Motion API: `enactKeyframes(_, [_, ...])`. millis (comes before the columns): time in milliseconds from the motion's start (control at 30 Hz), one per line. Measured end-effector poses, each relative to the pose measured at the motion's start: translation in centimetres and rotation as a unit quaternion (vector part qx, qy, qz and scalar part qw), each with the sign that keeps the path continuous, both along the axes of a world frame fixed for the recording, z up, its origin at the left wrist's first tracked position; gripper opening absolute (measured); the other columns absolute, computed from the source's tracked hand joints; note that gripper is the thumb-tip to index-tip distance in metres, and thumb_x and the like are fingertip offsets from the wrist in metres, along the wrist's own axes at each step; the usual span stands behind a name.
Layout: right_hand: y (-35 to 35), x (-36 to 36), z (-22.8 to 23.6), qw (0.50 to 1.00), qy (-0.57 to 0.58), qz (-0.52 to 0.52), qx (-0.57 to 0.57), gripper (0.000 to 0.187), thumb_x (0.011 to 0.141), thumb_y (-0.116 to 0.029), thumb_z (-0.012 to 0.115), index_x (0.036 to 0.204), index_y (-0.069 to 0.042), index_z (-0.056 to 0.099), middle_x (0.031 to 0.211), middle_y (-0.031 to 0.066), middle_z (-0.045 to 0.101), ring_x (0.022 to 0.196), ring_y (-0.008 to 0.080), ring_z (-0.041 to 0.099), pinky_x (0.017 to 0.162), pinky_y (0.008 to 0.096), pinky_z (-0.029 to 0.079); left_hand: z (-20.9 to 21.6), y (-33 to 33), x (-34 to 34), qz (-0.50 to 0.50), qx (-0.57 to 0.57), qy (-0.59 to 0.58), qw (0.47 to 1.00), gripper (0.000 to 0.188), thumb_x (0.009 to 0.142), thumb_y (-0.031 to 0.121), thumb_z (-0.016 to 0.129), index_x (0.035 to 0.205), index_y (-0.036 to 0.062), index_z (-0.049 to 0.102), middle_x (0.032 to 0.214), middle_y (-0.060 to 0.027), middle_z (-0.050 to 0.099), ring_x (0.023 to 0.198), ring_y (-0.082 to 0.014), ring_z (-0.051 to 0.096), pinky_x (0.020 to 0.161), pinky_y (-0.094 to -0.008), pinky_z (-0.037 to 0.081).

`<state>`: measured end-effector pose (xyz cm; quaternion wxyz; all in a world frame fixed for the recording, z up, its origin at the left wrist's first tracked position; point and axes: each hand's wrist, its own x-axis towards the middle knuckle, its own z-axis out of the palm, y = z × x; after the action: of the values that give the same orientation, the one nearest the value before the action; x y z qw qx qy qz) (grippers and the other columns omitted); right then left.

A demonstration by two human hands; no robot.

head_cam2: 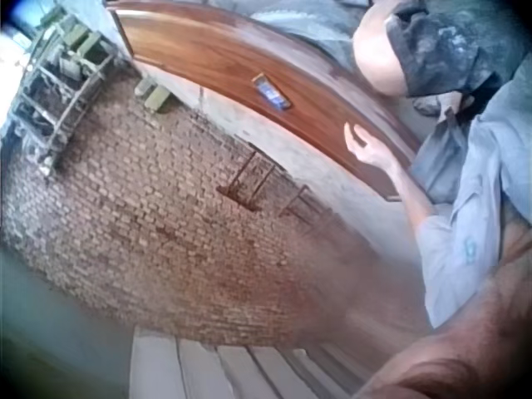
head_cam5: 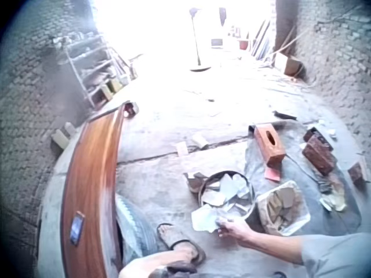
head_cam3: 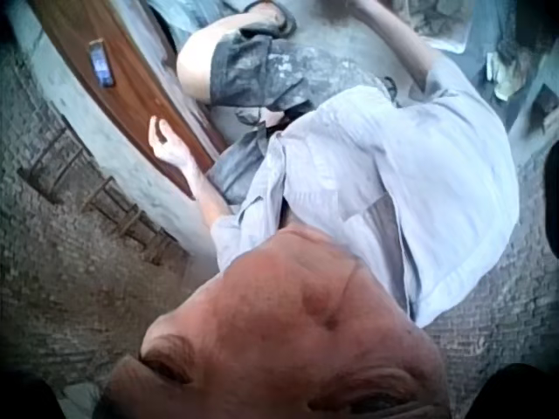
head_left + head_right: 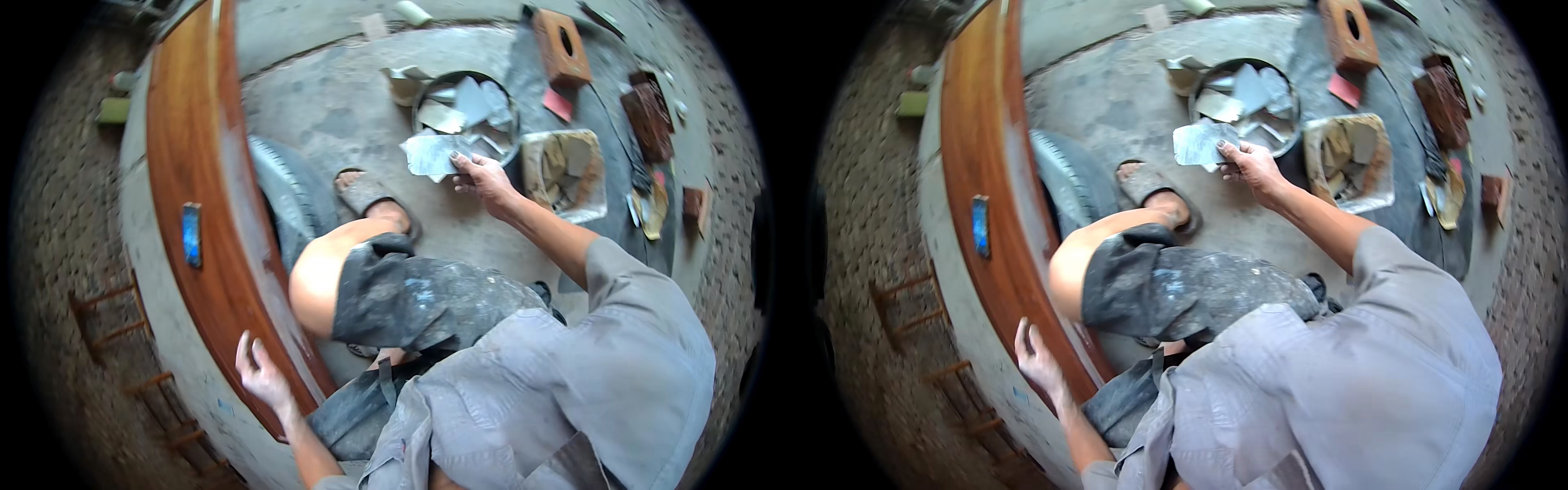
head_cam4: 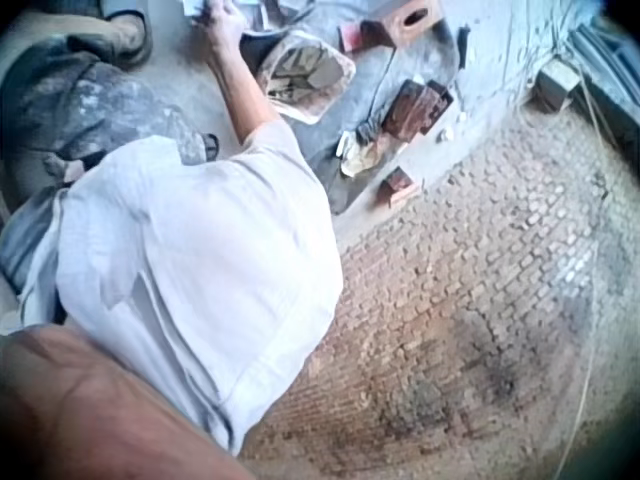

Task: The person sits on the floor and sands the surface of a wooden cabinet using sandpaper. They repeatedly rub the sandpaper along the edges and flat surfaces of the furniture.

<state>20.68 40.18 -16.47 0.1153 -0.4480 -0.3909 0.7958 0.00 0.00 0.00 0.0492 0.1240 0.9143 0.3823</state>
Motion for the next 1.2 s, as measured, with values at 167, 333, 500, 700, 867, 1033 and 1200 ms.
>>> enactKeyframes(167, [-3.3,-9.2,10.5,0.982,0.151,0.08,0.079,0.029,0.1,-0.036,0.069,0.092,-0.008,0.067,0.08,-0.0009,0.062,0.072,0.008,0.055,0.07,0.0257,0.047,5.8,11.0,1.1,-0.221,0.062,0.227,0.947,0.033,0.09,0.003,0.074,0.123,0.0019,0.07,0.129,-0.0149,0.064,0.125,-0.0297,0.058,0.107,-0.0415,0.046])
enactKeyframes(333, [-6.9,-13.1,18.0,0.943,0.238,0.171,0.157,0.033,0.1,-0.034,0.069,0.093,-0.002,0.072,0.084,0.0009,0.068,0.079,0.0073,0.059,0.073,0.0264,0.049,8.7,17.0,2.1,-0.265,-0.028,0.337,0.903,0.049,0.081,0.007,0.079,0.129,0.005,0.069,0.141,-0.015,0.056,0.136,-0.035,0.047,0.114,-0.048,0.037])
enactKeyframes(500, [-11.7,-14.7,21.4,0.912,0.27,0.262,0.162,0.037,0.096,-0.034,0.064,0.087,0.001,0.069,0.071,0.0045,0.062,0.072,0.009,0.053,0.063,0.0344,0.05,8.2,13.8,2.3,-0.219,-0.008,0.418,0.881,0.03,0.089,0.002,0.073,0.119,-0.0011,0.073,0.121,-0.0188,0.069,0.118,-0.036,0.062,0.104,-0.0481,0.047])
enactKeyframes(700, [-11.3,-13.0,18.8,0.919,0.326,0.187,0.116,0.031,0.101,-0.024,0.062,0.102,0.006,0.071,0.086,0.0041,0.07,0.084,0.0068,0.057,0.076,0.0294,0.051,7.6,14.3,4.0,-0.202,-0.07,0.432,0.876,0.033,0.092,0.0,0.071,0.124,-0.0012,0.07,0.128,-0.0184,0.066,0.123,-0.0356,0.061,0.105,-0.0452,0.049])
enactKeyframes(867, [-10.4,-10.2,16.9,0.939,0.281,0.151,0.131,0.032,0.103,-0.027,0.062,0.112,0.003,0.071,0.091,0.0005,0.069,0.086,0.007,0.057,0.078,0.0285,0.05,7.1,14.1,3.3,-0.283,-0.101,0.411,0.86,0.03,0.094,-0.002,0.067,0.125,-0.0016,0.07,0.135,-0.0195,0.062,0.127,-0.0356,0.059,0.107,-0.0453,0.049])
enactKeyframes(1033, [-4.7,-7.8,4.0,0.977,0.017,-0.048,0.209,0.046,0.098,-0.041,0.062,0.106,0.004,0.071,0.08,0.0116,0.071,0.073,0.0169,0.065,0.068,0.0352,0.053,7.1,11.3,2.8,-0.152,-0.057,0.253,0.954,0.031,0.103,0.008,0.061,0.132,-0.0015,0.065,0.134,-0.0168,0.064,0.125,-0.0282,0.06,0.106,-0.0403,0.049])
enactKeyframes(1200, [-0.9,-1.4,-8.9,0.974,-0.104,-0.158,0.126,0.039,0.1,-0.037,0.062,0.089,-0.001,0.072,0.069,0.0082,0.07,0.059,0.0151,0.064,0.057,0.0338,0.051,3.5,5.8,2.8,-0.072,-0.071,0.089,0.991,0.035,0.108,0.016,0.054,0.136,-0.0034,0.061,0.134,-0.0158,0.066,0.124,-0.0248,0.062,0.106,-0.0363,0.047])
